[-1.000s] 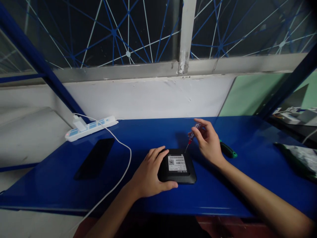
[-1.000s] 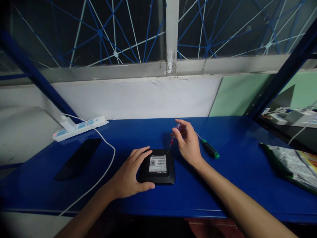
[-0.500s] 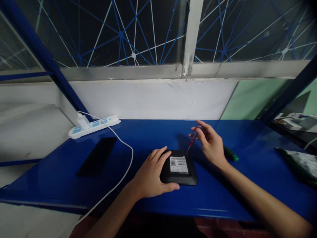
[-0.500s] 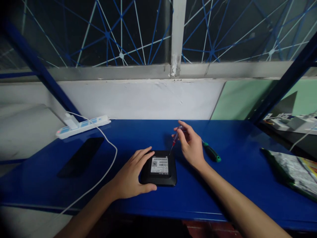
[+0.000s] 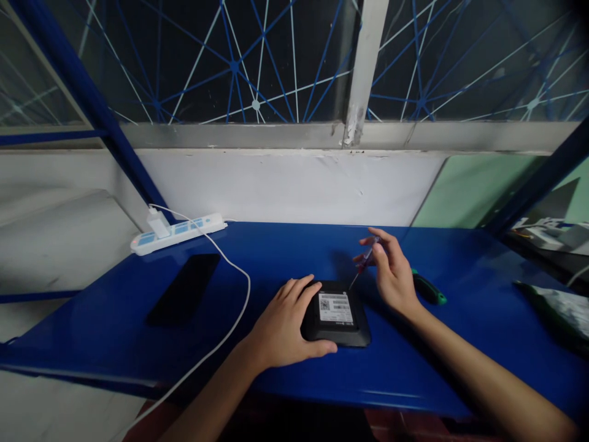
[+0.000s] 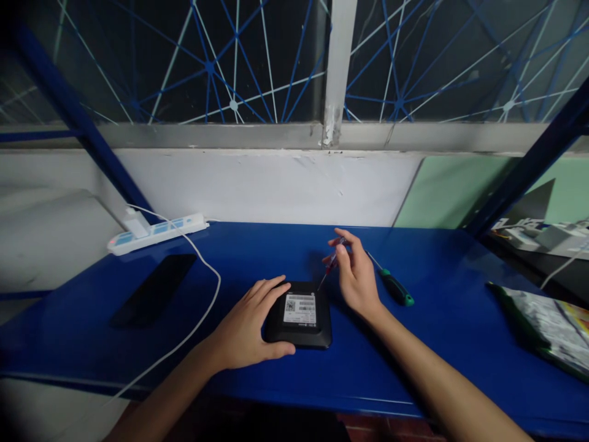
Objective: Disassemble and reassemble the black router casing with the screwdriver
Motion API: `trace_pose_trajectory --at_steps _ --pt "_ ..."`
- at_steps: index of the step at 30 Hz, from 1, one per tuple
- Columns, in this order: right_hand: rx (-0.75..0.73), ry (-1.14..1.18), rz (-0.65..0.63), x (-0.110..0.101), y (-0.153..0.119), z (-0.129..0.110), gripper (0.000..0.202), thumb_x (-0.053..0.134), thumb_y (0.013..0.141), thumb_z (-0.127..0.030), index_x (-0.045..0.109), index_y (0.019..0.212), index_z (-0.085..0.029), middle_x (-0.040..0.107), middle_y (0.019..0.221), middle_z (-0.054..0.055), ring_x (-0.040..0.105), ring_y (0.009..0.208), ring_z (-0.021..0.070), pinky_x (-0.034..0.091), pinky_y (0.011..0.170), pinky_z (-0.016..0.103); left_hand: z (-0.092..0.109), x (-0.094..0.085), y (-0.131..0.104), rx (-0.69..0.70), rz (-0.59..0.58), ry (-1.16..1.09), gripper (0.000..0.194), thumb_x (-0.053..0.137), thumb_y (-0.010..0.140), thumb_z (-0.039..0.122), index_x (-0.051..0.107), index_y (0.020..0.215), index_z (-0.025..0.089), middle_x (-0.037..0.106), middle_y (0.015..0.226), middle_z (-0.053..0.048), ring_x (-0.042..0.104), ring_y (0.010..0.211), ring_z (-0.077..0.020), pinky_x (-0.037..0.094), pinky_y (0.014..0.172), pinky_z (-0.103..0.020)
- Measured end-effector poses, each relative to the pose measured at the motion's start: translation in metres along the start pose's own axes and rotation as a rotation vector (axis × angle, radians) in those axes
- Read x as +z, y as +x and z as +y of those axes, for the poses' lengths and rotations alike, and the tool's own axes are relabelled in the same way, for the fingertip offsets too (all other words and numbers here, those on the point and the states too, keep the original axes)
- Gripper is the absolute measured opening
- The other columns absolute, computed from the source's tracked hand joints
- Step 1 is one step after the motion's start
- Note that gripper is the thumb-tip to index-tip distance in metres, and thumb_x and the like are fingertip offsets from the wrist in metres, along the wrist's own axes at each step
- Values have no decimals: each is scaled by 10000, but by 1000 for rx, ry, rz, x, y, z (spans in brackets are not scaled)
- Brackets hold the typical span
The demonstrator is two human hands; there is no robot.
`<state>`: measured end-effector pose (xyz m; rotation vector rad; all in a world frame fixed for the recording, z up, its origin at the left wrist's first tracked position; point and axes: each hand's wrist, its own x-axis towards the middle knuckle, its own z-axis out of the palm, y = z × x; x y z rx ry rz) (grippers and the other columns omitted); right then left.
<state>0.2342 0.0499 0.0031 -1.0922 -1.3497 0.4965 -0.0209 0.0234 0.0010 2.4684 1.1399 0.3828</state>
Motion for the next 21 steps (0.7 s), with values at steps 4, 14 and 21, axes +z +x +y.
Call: trace_pose_trajectory --at_steps 4,14,21 --pt "3 27 26 -2 1 -4 386 427 1020 -439 568 1331 -260 677 1184 85 734 763 179 614 670 365 -1 0 -1 28 29 -15 1014 744 710 716 359 1523 246 324 1616 -147 278 1476 -439 270 1179 -652" --pt "27 26 41 -4 5 -1 394 480 1003 -419 580 1342 -244 689 1106 71 733 782 177 617 701 368 -3 0 -2 2 -28 -23 1064 708 719 745 284 1560 250 228 1657 -138 181 1507 -459 242 1182 -671" --pt "-30 -89 91 -3 5 -2 329 661 906 -405 618 1192 -247 564 747 -40 616 607 130 569 631 313 -4 3 -1 29 24 -20 1044 742 695 714 327 1539 260 320 1617 -136 248 1485 -448 243 1190 -657"
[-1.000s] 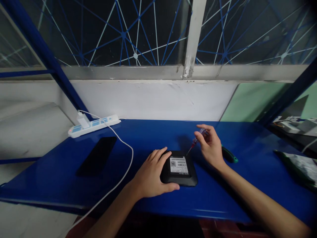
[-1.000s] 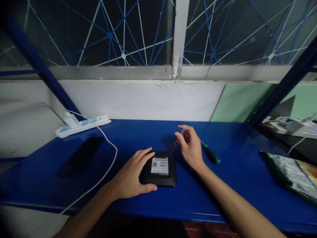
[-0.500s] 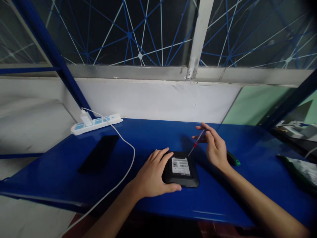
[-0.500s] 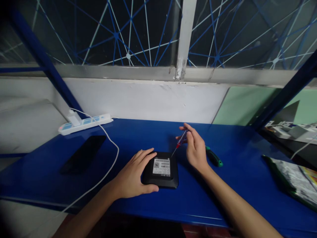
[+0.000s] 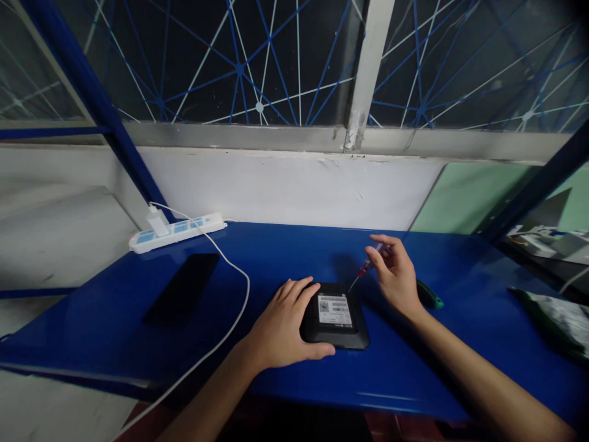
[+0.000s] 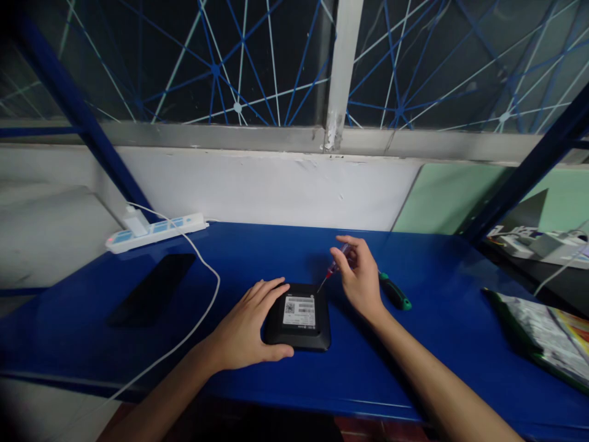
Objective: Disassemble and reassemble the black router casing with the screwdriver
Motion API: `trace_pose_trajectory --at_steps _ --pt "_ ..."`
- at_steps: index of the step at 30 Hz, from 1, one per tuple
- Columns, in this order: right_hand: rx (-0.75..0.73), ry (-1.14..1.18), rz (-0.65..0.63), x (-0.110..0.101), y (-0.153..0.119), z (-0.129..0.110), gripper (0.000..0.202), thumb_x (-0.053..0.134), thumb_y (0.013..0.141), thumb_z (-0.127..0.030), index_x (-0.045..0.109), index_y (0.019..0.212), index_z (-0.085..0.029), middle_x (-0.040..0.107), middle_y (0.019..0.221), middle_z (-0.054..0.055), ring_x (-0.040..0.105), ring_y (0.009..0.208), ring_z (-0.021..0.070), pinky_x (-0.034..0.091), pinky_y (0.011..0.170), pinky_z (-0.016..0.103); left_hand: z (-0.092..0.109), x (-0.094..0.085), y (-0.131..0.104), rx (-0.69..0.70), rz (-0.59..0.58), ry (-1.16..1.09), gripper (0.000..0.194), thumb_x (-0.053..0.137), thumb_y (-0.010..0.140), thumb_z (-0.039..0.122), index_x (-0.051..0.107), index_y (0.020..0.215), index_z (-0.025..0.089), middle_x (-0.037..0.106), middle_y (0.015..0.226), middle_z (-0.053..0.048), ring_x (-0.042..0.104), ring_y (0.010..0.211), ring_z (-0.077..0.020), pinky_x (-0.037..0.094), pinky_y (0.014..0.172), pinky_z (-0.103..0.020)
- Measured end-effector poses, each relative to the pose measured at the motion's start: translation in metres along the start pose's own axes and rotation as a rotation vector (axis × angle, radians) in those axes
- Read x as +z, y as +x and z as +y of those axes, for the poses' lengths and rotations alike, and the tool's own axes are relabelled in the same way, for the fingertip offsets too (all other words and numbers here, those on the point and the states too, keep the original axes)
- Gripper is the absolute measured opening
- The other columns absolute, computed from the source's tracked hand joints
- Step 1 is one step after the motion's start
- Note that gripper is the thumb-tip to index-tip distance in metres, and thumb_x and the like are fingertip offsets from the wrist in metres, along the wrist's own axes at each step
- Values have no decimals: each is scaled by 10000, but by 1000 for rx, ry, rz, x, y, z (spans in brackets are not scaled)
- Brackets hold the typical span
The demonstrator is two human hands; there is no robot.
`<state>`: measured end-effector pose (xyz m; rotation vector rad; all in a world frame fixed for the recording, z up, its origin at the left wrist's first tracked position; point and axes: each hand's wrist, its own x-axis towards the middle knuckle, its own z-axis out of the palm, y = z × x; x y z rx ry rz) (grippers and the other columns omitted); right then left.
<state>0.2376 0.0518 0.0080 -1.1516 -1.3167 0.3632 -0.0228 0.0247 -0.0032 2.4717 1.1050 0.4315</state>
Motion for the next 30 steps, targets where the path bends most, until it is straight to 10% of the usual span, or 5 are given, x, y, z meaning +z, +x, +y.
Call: trace_pose_trajectory --at_steps 7,15,30 --pt "32 118 -80 -1 -2 -1 392 433 1019 -436 569 1347 -268 665 1201 91 731 814 189 611 703 378 1 0 0 -22 -9 9 1060 744 683 733 337 1533 249 337 1608 -141 261 1476 -461 282 1170 -669" --pt "-26 -90 -22 -1 -1 2 345 598 941 -405 629 1252 -259 618 842 6 617 679 153 567 691 347 2 -1 1 -22 -9 14 1058 747 684 727 345 1529 232 339 1605 -146 275 1471 -453 269 1184 -648" --pt "28 87 -104 -1 -3 3 492 423 1004 -365 448 1490 -290 658 1246 104 725 806 188 634 686 387 1 -1 0 -2 19 -18 1052 735 679 744 354 1527 249 363 1590 -143 301 1460 -453 283 1173 -660"
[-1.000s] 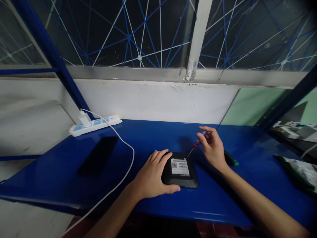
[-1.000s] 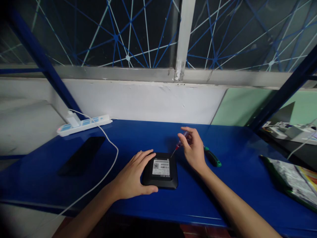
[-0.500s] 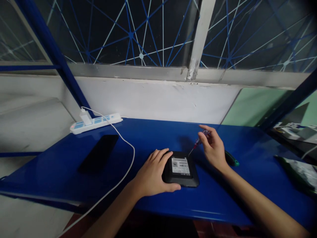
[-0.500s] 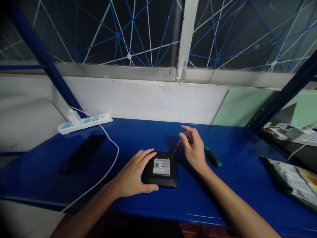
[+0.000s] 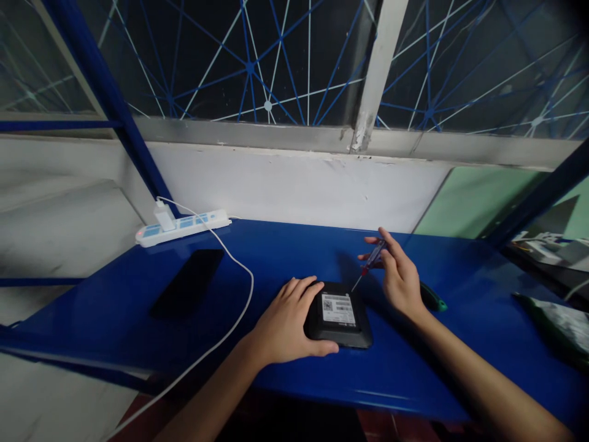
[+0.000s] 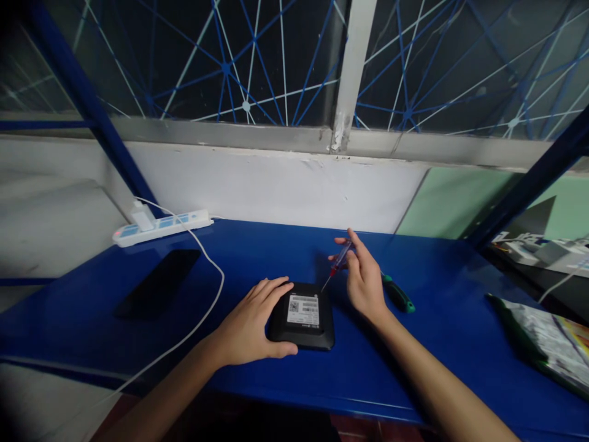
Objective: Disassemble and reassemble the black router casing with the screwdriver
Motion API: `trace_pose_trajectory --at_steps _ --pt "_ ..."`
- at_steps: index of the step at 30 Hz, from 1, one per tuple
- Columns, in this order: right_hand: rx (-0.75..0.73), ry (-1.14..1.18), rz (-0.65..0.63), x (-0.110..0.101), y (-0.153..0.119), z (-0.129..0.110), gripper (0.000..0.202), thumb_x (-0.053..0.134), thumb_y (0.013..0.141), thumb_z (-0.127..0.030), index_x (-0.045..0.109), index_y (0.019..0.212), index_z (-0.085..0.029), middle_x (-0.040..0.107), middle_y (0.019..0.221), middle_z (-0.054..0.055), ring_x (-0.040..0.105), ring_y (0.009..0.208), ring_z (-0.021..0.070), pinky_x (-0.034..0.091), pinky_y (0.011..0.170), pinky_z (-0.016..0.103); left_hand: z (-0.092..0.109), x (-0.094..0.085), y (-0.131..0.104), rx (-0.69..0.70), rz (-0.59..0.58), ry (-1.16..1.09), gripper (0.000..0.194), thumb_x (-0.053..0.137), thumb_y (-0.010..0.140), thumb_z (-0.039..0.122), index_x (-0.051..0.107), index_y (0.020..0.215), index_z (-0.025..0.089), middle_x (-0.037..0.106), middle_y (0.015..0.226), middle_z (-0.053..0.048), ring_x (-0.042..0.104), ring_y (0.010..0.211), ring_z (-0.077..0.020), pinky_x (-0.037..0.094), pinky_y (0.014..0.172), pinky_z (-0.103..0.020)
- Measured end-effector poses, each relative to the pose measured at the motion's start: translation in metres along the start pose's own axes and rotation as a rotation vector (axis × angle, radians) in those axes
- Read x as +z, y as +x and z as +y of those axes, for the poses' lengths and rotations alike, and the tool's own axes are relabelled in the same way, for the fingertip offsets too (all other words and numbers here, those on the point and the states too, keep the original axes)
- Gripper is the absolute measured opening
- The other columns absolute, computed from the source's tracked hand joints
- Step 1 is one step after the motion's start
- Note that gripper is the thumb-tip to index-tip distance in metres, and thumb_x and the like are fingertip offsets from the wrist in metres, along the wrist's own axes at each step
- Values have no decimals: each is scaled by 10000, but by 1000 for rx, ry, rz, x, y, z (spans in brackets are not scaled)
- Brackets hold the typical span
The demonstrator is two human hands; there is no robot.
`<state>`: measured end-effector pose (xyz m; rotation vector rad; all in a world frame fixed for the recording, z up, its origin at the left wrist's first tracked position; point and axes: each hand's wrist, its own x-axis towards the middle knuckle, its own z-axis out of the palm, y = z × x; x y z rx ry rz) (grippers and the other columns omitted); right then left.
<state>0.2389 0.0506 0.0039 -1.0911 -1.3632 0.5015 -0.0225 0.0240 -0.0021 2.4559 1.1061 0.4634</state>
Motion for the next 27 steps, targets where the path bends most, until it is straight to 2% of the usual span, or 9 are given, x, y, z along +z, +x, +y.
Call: trace_pose_trajectory --at_steps 3,6,9,11,13,17,20,23,27 --pt "19 -25 16 1 1 -1 496 466 993 -367 455 1480 -273 674 1202 101 724 770 174 634 687 382 -2 1 0 7 3 8 1052 721 689 754 342 1535 258 353 1598 -137 298 1462 -448 282 1174 -660" --pt "22 -37 27 2 2 -2 499 570 952 -380 487 1430 -265 694 1060 66 720 740 173 627 708 380 -1 1 1 0 -3 13 1055 726 682 759 352 1529 253 351 1599 -141 295 1464 -447 286 1174 -655" --pt "3 -46 50 3 2 -1 438 662 900 -403 565 1304 -265 648 873 1 702 695 171 616 716 375 1 -2 1 -6 -14 17 1065 736 673 759 365 1522 235 354 1596 -152 297 1463 -448 288 1176 -649" --pt "0 -61 54 2 2 0 390 664 899 -422 588 1247 -264 614 824 -16 693 678 168 608 703 363 2 -3 0 -12 -18 12 1066 728 677 772 362 1524 239 351 1599 -151 297 1464 -447 290 1177 -643" --pt "1 -84 46 2 1 -1 373 604 936 -439 582 1264 -262 634 873 4 695 692 169 605 704 365 2 -3 0 -16 -21 3 1073 714 678 795 351 1532 255 335 1610 -142 284 1471 -450 284 1179 -646" --pt "2 -56 4 1 -1 -4 413 446 1008 -442 529 1376 -273 677 1133 82 718 779 187 618 720 400 -2 -2 -3 -6 -42 -22 1110 708 672 813 311 1557 274 269 1642 -132 222 1491 -466 252 1180 -676" --pt "3 -40 -8 2 -1 -4 426 460 1006 -416 510 1405 -277 678 1171 88 718 787 184 621 745 406 -4 -2 -5 -4 -50 -41 1092 726 686 775 297 1564 288 245 1653 -118 194 1497 -477 254 1172 -693" --pt "-10 -73 28 2 1 -2 413 559 964 -393 546 1355 -258 670 992 45 688 723 168 607 741 384 -4 -2 -4 -24 -51 -48 1064 737 694 742 307 1560 296 254 1652 -108 193 1496 -484 271 1161 -701" --pt "-17 -111 54 2 2 1 365 622 930 -388 576 1266 -254 572 803 -18 616 648 142 562 654 322 -4 -2 -2 -27 -44 -30 1072 771 663 721 333 1542 290 304 1630 -114 234 1488 -470 271 1172 -680"
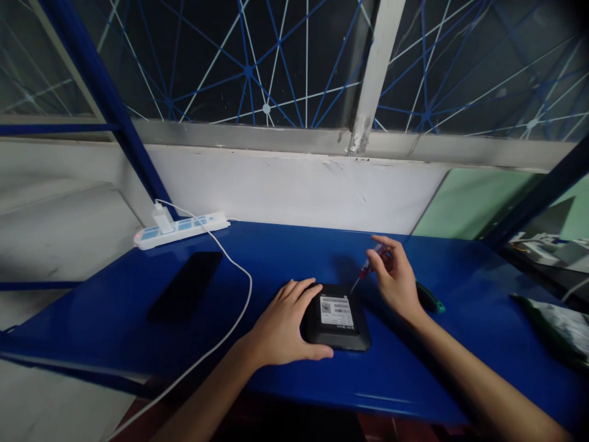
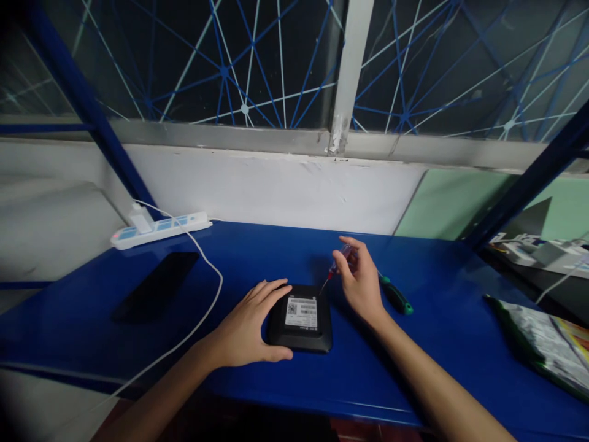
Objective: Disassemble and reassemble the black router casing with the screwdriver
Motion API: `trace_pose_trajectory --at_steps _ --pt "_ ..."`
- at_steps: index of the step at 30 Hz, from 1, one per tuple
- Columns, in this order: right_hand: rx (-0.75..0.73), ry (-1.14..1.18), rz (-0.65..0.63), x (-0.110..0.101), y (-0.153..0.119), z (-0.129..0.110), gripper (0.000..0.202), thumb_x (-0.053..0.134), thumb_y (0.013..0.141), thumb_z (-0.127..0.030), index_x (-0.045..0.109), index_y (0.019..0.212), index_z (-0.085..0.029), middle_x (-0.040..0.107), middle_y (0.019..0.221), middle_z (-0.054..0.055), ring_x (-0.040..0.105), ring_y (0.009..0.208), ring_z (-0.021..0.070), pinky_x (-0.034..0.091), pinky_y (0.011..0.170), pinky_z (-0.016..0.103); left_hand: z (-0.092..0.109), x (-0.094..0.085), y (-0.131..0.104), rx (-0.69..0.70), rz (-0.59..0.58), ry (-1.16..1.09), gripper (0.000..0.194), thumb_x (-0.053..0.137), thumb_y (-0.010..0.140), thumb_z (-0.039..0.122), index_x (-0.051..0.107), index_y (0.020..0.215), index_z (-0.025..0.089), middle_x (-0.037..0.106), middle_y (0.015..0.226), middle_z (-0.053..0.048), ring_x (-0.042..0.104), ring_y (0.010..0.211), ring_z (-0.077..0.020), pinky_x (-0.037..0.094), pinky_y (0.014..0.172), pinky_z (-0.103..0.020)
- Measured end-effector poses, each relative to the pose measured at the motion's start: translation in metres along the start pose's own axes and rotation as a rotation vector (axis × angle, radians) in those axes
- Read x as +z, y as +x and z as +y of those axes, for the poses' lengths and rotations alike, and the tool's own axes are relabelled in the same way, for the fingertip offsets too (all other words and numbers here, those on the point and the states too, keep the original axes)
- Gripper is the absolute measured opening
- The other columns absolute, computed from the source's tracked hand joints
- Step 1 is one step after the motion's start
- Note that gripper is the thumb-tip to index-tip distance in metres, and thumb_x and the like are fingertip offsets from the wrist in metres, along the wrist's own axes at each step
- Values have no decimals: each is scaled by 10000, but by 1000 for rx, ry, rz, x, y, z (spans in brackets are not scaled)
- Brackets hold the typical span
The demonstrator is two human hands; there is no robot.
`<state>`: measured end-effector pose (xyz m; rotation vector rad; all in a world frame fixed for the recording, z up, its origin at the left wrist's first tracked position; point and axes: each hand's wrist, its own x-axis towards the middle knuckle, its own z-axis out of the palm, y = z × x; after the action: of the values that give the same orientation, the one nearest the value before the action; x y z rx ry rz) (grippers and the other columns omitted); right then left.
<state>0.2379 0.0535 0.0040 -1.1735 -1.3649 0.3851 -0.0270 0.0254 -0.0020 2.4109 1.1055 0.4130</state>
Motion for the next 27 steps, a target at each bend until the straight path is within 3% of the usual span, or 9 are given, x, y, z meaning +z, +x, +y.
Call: trace_pose_trajectory --at_steps 4,9,12,16,27 --pt "31 24 -18 -1 2 -1 358 607 940 -399 569 1269 -264 596 861 -6 631 650 131 555 660 318 2 -3 3 17 3 25 1070 805 630 702 377 1509 268 365 1595 -125 308 1465 -435 272 1190 -635" --pt "50 105 59 -1 5 -5 394 626 923 -409 551 1279 -258 658 964 33 643 664 139 577 652 329 2 -8 15 44 17 50 1053 799 617 708 422 1479 235 426 1544 -136 394 1406 -422 321 1170 -605" --pt "31 82 55 0 3 -5 396 626 925 -401 546 1286 -260 639 926 18 619 641 128 563 634 312 -5 -11 28 87 17 84 1045 783 629 721 436 1470 206 437 1532 -151 386 1408 -422 290 1183 -608" --pt "28 35 -7 1 0 -4 367 587 944 -394 559 1281 -252 651 979 42 643 679 137 557 627 297 -15 -11 42 95 6 68 1046 752 667 725 392 1502 207 393 1562 -152 373 1417 -399 351 1153 -580" --pt "-59 -68 -59 -1 -5 -6 382 578 950 -392 561 1298 -234 685 1009 68 686 732 167 558 631 298 -14 -6 39 66 17 70 1045 684 694 794 363 1523 243 360 1591 -138 352 1433 -408 328 1156 -613"
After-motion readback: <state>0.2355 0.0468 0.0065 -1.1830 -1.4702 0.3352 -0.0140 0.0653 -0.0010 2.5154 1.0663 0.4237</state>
